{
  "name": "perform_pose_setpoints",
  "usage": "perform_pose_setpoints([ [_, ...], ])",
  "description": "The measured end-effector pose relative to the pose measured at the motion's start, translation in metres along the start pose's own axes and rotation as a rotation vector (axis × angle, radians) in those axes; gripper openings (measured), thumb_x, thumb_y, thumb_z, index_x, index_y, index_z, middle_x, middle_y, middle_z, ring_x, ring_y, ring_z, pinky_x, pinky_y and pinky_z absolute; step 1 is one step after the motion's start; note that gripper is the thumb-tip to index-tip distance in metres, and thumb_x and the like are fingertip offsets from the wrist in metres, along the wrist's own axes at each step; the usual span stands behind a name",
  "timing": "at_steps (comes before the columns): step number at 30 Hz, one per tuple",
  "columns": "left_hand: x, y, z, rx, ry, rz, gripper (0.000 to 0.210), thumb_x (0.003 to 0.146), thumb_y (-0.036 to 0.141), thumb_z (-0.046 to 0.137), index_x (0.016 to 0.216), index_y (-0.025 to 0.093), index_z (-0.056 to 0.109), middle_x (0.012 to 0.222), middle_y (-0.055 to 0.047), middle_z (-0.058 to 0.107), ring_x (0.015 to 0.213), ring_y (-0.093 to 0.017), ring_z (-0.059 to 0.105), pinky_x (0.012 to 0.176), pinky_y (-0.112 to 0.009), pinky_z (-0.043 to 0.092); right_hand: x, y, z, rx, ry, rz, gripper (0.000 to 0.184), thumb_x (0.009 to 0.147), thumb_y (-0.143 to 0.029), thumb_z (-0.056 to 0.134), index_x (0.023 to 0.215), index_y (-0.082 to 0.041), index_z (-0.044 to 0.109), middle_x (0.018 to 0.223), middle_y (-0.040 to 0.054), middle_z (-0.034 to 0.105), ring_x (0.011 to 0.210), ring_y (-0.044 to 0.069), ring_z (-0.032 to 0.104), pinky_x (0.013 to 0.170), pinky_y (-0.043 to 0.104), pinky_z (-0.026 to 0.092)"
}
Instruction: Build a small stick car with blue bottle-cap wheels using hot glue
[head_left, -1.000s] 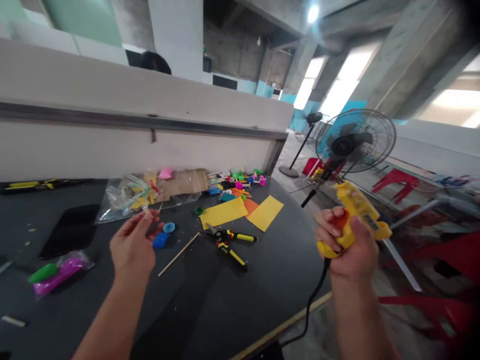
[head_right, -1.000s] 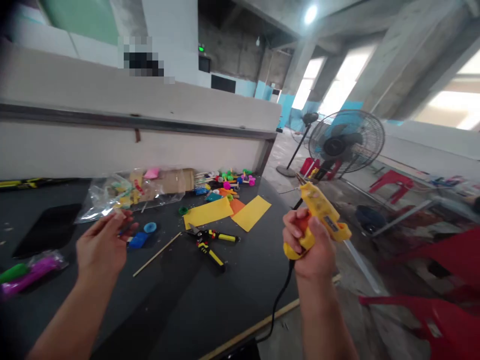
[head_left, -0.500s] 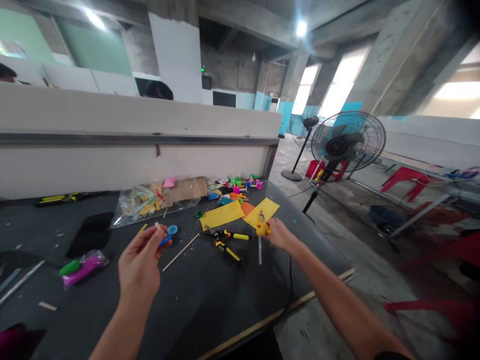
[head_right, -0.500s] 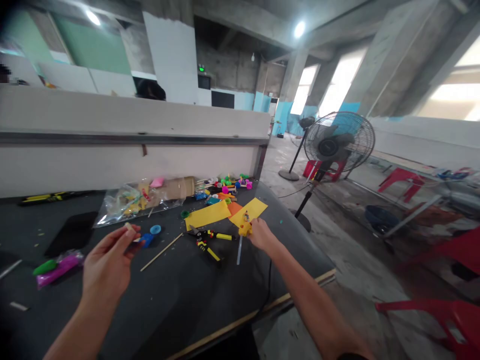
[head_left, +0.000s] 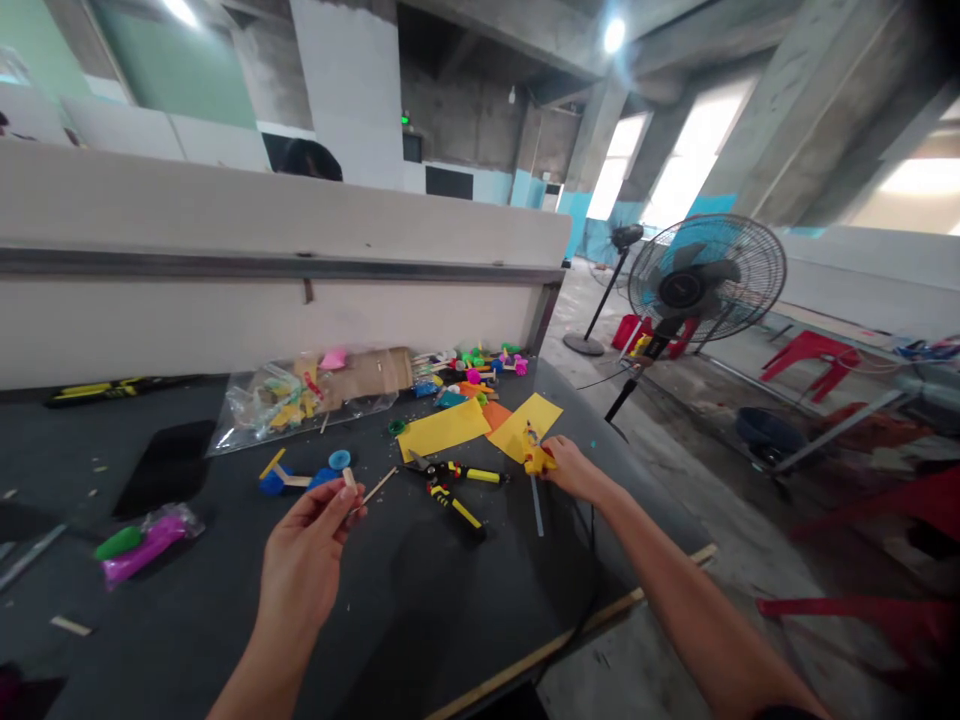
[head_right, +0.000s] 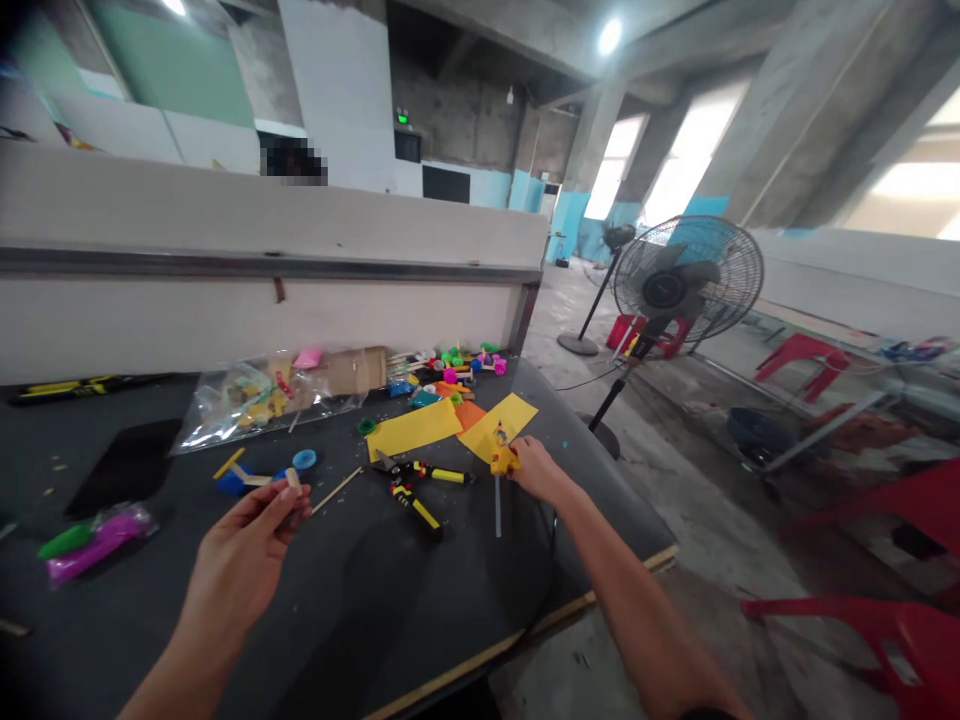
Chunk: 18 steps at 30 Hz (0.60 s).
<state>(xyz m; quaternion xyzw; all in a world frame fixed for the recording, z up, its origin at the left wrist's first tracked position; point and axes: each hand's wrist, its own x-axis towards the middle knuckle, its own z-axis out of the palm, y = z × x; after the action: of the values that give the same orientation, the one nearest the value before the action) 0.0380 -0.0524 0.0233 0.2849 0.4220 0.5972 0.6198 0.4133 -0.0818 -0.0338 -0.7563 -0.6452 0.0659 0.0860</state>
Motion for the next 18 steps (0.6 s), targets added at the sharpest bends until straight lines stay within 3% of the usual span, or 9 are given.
perform_pose_setpoints([
  [4, 0.0, 0.006, 0.001, -0.057, -0.052, -0.115, 0.031, 0.051, 0.023, 0.085, 0.068, 0.016, 0.06, 0.07, -0.001, 0.068, 0.061, -0.009, 0.061, 0.057, -0.016, 0.053, 0.0, -0.01, -0.012, -0.043, -0.031, -0.014, 0.038, 0.063, -0.018, 0.075, 0.099, -0.015, 0.063, 0.105, 0.0133, 0.061, 0.105, 0.029, 0.054, 0.085, 0.037, 0.042],
  [6, -0.001, 0.01, 0.001, -0.095, -0.083, -0.171, 0.032, 0.052, 0.022, 0.085, 0.067, 0.016, 0.058, 0.07, -0.001, 0.068, 0.061, -0.009, 0.062, 0.057, -0.016, 0.053, 0.0, -0.029, -0.026, -0.061, 0.013, -0.022, 0.042, 0.065, -0.018, 0.073, 0.106, -0.015, 0.061, 0.108, 0.0164, 0.06, 0.107, 0.034, 0.052, 0.085, 0.042, 0.042],
  [9, 0.001, 0.013, 0.003, -0.162, -0.114, -0.238, 0.03, 0.055, 0.022, 0.084, 0.069, 0.016, 0.058, 0.07, 0.0, 0.068, 0.06, -0.008, 0.062, 0.057, -0.016, 0.054, -0.003, -0.09, -0.044, 0.19, 0.315, -0.23, 0.036, 0.079, -0.024, 0.064, 0.112, -0.017, 0.055, 0.105, 0.0113, 0.062, 0.099, 0.026, 0.057, 0.087, 0.039, 0.044],
  [11, 0.004, 0.014, 0.002, -0.21, -0.118, -0.277, 0.029, 0.056, 0.021, 0.084, 0.072, 0.016, 0.06, 0.071, 0.001, 0.068, 0.059, -0.007, 0.061, 0.056, -0.015, 0.054, -0.007, -0.146, -0.049, 0.422, 0.454, -0.376, 0.023, 0.084, -0.027, 0.06, 0.106, -0.02, 0.056, 0.093, 0.0064, 0.063, 0.085, 0.019, 0.06, 0.08, 0.032, 0.048],
  [15, 0.012, 0.015, -0.004, -0.295, -0.131, -0.347, 0.021, 0.063, 0.015, 0.079, 0.075, 0.015, 0.061, 0.071, 0.0, 0.067, 0.06, -0.007, 0.062, 0.058, -0.015, 0.055, -0.006, -0.238, -0.037, 0.571, 0.437, -0.679, 0.015, 0.086, -0.026, 0.059, 0.1, -0.022, 0.058, 0.087, 0.0045, 0.064, 0.085, 0.019, 0.06, 0.077, 0.032, 0.05],
  [18, 0.019, 0.015, -0.013, -0.357, -0.105, -0.381, 0.014, 0.069, 0.012, 0.074, 0.076, 0.015, 0.062, 0.073, 0.001, 0.067, 0.06, -0.007, 0.063, 0.061, -0.016, 0.055, 0.003, -0.267, -0.021, 0.544, 0.495, -0.786, 0.014, 0.087, -0.022, 0.057, 0.1, -0.022, 0.058, 0.088, 0.0059, 0.065, 0.087, 0.02, 0.059, 0.079, 0.036, 0.051],
])
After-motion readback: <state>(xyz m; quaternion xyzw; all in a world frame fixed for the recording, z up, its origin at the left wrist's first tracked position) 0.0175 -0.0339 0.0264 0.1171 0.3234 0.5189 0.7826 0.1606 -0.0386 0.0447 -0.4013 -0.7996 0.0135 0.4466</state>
